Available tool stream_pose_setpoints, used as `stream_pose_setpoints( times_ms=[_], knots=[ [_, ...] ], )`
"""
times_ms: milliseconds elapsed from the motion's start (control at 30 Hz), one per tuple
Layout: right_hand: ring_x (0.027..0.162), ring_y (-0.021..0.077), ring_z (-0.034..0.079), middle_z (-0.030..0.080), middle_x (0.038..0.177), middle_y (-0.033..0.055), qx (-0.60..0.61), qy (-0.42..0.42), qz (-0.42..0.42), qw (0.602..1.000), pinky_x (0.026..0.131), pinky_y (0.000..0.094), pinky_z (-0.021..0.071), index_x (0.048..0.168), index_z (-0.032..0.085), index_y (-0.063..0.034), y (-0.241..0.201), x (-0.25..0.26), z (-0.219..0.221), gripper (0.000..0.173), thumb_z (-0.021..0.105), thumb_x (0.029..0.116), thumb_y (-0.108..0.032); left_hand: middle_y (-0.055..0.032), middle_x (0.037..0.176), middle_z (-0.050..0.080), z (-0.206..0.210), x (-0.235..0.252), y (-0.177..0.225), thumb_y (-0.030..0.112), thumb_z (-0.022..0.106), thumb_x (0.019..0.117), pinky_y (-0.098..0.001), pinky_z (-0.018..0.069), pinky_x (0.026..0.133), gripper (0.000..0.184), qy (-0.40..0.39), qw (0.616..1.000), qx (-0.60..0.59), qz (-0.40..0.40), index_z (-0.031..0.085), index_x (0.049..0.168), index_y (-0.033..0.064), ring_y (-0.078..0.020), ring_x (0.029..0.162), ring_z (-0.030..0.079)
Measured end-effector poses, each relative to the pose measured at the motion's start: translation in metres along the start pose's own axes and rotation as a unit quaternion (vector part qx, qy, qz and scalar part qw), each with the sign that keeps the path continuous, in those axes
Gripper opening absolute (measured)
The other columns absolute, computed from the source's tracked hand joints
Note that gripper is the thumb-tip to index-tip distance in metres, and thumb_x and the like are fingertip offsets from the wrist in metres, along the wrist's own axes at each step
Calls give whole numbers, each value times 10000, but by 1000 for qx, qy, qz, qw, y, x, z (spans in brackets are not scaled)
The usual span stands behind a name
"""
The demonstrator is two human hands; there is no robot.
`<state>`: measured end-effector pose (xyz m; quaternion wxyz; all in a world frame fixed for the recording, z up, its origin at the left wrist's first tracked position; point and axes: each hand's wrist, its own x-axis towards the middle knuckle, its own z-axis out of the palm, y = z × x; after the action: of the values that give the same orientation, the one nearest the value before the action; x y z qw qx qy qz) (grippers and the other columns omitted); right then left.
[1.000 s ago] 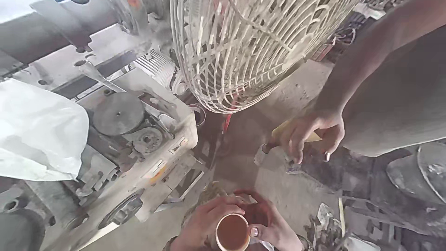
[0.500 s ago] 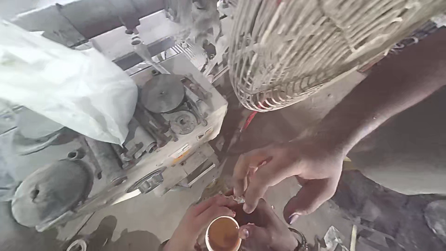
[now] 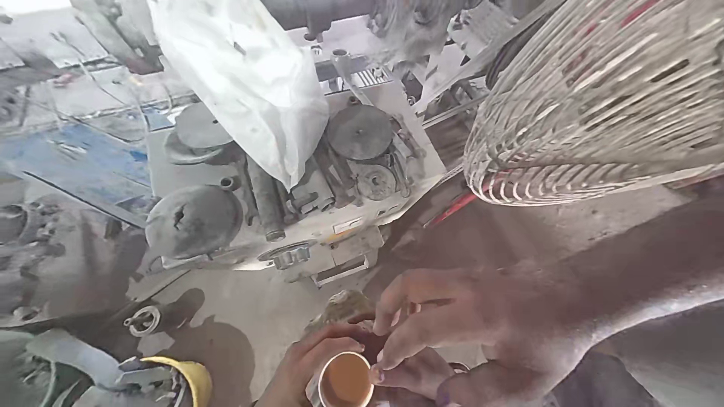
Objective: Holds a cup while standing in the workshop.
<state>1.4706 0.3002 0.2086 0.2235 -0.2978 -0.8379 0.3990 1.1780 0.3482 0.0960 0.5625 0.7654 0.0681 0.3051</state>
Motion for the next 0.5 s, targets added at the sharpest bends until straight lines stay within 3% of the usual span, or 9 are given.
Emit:
stream_pose_setpoints(
  times_ms=[300, 500],
  knots=[
    [1178, 197, 588, 606, 1278, 80, -69, -19, -11, 997, 944, 314, 536, 1336, 646, -192, 4, 27, 17, 403, 687, 960, -330, 36, 1313, 618, -1, -20, 6, 388, 815, 850, -187, 474, 1066, 530, 35, 999, 19, -9, 596, 1264, 141, -4, 1267, 549],
    [1216, 264, 566, 574, 1327, 109, -124, -50, -35, 990, 976, 381, 524, 1383, 608, -255, 0, 46, 26, 541, 755, 871, -347, 55, 1290, 631, 0, -24, 4, 417, 811, 847, -172, 486, 1038, 562, 40, 998, 37, -9, 603, 1290, 142, 37, 1216, 564]
  ],
)
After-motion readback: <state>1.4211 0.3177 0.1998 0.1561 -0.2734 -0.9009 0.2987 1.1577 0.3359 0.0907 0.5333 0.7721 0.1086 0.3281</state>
